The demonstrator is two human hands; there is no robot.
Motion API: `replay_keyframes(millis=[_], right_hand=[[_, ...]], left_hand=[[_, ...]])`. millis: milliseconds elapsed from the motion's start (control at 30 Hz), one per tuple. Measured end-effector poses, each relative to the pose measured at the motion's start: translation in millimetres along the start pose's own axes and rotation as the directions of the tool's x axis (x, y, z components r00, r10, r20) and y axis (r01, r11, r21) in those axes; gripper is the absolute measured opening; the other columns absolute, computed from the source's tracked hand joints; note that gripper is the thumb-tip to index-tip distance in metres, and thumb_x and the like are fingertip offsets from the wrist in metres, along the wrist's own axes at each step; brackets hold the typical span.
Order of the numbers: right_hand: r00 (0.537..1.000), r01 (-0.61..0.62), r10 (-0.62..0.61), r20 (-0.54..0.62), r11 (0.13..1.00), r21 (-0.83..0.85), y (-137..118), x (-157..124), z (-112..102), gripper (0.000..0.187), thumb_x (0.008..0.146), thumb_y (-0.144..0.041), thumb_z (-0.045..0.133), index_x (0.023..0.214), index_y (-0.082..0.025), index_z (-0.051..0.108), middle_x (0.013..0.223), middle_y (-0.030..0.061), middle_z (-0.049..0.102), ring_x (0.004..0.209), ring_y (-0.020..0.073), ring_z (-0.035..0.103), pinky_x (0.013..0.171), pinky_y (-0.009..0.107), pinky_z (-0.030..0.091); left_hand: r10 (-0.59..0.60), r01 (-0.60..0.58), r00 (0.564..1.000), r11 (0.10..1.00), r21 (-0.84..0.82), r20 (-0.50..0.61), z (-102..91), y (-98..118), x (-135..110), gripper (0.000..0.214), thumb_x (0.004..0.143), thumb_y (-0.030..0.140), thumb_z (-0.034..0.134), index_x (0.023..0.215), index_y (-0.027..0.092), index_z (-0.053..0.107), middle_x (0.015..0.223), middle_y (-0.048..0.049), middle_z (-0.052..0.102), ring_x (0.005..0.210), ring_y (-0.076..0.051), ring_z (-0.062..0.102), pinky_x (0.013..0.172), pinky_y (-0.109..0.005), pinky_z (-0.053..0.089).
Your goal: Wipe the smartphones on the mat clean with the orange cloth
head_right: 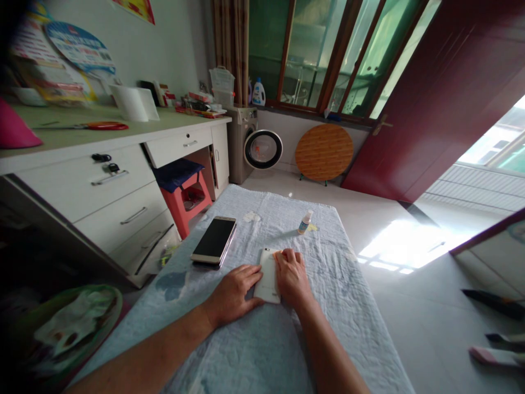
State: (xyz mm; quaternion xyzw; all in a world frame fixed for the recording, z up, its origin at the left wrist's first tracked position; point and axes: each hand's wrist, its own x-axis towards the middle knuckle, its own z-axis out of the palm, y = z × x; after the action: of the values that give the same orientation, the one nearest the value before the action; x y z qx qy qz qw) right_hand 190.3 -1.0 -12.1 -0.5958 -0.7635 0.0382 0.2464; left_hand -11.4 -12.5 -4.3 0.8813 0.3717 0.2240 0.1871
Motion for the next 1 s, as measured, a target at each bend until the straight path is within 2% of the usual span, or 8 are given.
replay_keyframes(millis=[267,433,667,867,1000], right_hand=[[0.985,0.123,-0.127,0.12,0.992,0.039,-28.7,-2.1,-9.4,0.022,0.095,-0.025,0.045,0.103,-0.028,0.065,0.103,0.0057,0.057,0.094,0.0216,0.048,0.086,0.035,0.039],[0.996,0.045,-0.046,0.081,0.999,0.005,-18.3,1.7,-3.0,0.024,0.094,-0.026,0.046,0.11,-0.031,0.063,0.108,0.0053,0.057,0.097,0.0228,0.047,0.087,0.037,0.038],[0.995,-0.092,0.094,0.045,0.995,-0.049,-2.6,2.6,0.7,0.027,0.095,-0.024,0.043,0.116,-0.027,0.06,0.11,0.0069,0.056,0.099,0.0234,0.046,0.089,0.037,0.036],[0.988,-0.115,0.127,0.091,0.986,-0.122,-7.6,4.8,-2.8,0.027,0.097,-0.025,0.038,0.11,-0.024,0.062,0.109,0.0062,0.056,0.098,0.0209,0.046,0.09,0.032,0.035],[0.985,-0.081,0.103,0.135,0.984,-0.161,-15.3,15.3,-2.1,0.024,0.096,-0.025,0.04,0.104,-0.023,0.062,0.107,0.0066,0.056,0.097,0.0214,0.046,0.088,0.032,0.033]], left_hand=[[0.004,-0.004,1.0,1.0,0.008,0.007,-0.5,0.9,-0.3,0.05,0.079,0.048,0.068,0.116,0.016,0.06,0.119,-0.0132,0.061,0.111,-0.03,0.056,0.099,-0.044,0.043],[-0.002,0.002,1.0,1.0,0.019,0.008,0.2,0.8,-0.4,0.048,0.075,0.044,0.073,0.113,0.017,0.061,0.12,-0.0119,0.061,0.112,-0.03,0.055,0.1,-0.043,0.043],[-0.001,0.0,1.0,1.0,0.012,0.007,-0.4,1.5,-0.6,0.044,0.075,0.04,0.074,0.112,0.019,0.06,0.122,-0.0099,0.06,0.111,-0.029,0.055,0.099,-0.043,0.043],[-0.005,0.005,1.0,1.0,0.019,0.005,-0.3,1.4,-0.3,0.046,0.074,0.04,0.075,0.11,0.017,0.061,0.121,-0.0102,0.061,0.11,-0.029,0.055,0.1,-0.042,0.043],[-0.013,0.012,1.0,1.0,0.021,0.017,0.3,0.6,0.0,0.049,0.074,0.044,0.075,0.112,0.017,0.061,0.12,-0.0108,0.06,0.109,-0.029,0.055,0.099,-0.042,0.042]])
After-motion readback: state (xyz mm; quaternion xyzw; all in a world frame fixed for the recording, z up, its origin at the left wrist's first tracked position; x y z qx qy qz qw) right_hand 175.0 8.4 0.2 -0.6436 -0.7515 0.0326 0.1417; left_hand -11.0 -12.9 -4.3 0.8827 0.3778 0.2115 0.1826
